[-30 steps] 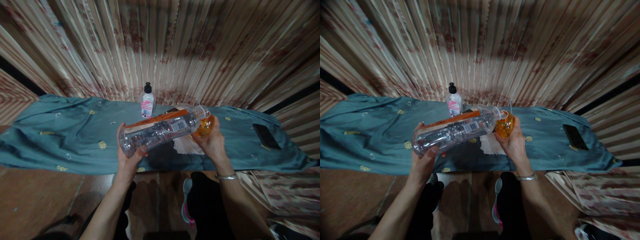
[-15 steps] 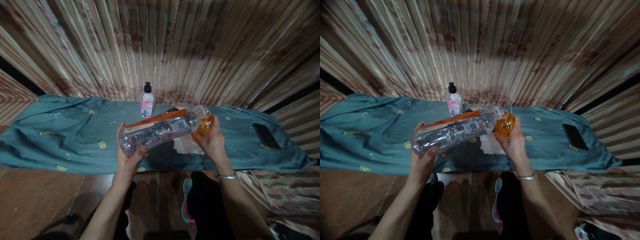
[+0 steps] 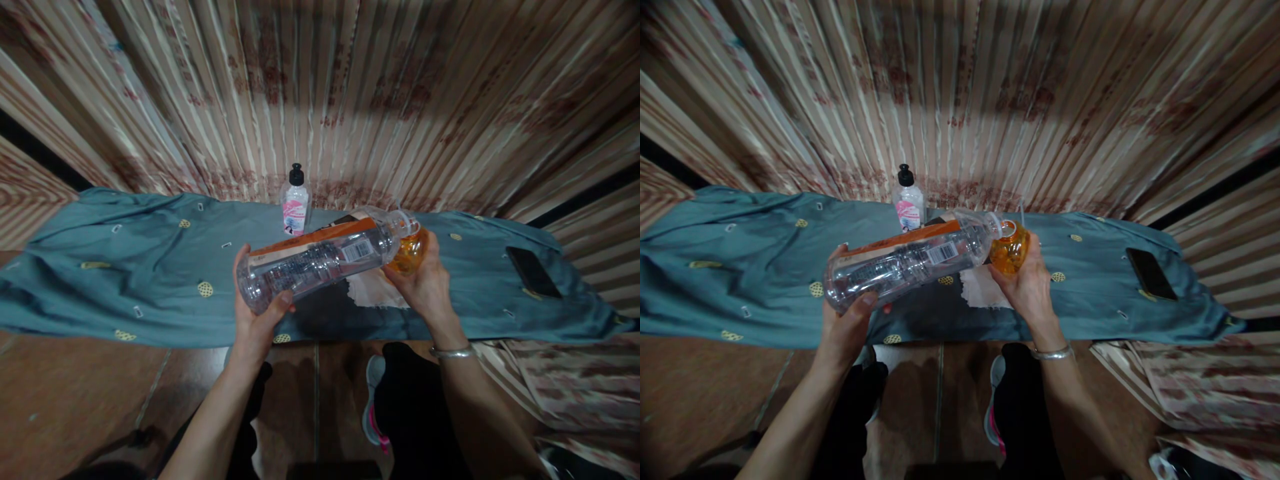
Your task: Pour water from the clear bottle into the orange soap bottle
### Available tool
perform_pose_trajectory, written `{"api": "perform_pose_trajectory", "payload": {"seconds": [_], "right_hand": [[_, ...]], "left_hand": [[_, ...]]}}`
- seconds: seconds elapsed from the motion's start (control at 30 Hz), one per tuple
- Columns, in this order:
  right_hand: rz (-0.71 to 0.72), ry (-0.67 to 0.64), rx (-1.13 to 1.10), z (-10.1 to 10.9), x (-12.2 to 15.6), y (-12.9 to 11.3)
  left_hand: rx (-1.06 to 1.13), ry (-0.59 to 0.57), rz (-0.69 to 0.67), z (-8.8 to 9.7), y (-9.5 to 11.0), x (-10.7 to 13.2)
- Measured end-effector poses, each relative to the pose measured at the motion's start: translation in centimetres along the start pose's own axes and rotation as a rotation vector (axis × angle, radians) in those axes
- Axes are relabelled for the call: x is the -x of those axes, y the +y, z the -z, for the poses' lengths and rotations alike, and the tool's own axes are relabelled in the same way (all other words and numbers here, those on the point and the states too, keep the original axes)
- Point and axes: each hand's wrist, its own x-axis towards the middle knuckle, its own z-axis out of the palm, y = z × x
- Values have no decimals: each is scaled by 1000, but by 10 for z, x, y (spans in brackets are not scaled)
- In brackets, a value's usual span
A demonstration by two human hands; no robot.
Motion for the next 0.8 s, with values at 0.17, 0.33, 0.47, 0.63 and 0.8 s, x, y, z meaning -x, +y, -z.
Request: {"api": "perform_pose_trajectory", "payload": {"seconds": [0.17,0.33,0.47,0.63,0.8], "right_hand": [[-13,-1,18,-1,0,1],[-25,-13,26,1,-1,-1],[-32,-3,36,0,-1,-2],[-17,7,16,-1,0,1],[-24,-11,5,0,0,1]], "left_hand": [[3,40,-39,-8,3,1],[18,33,-40,-10,3,1],[-17,-12,-13,0,-1,0],[-27,-49,-24,10,-8,-1],[-23,-46,-16,11,-9,-1]]}}
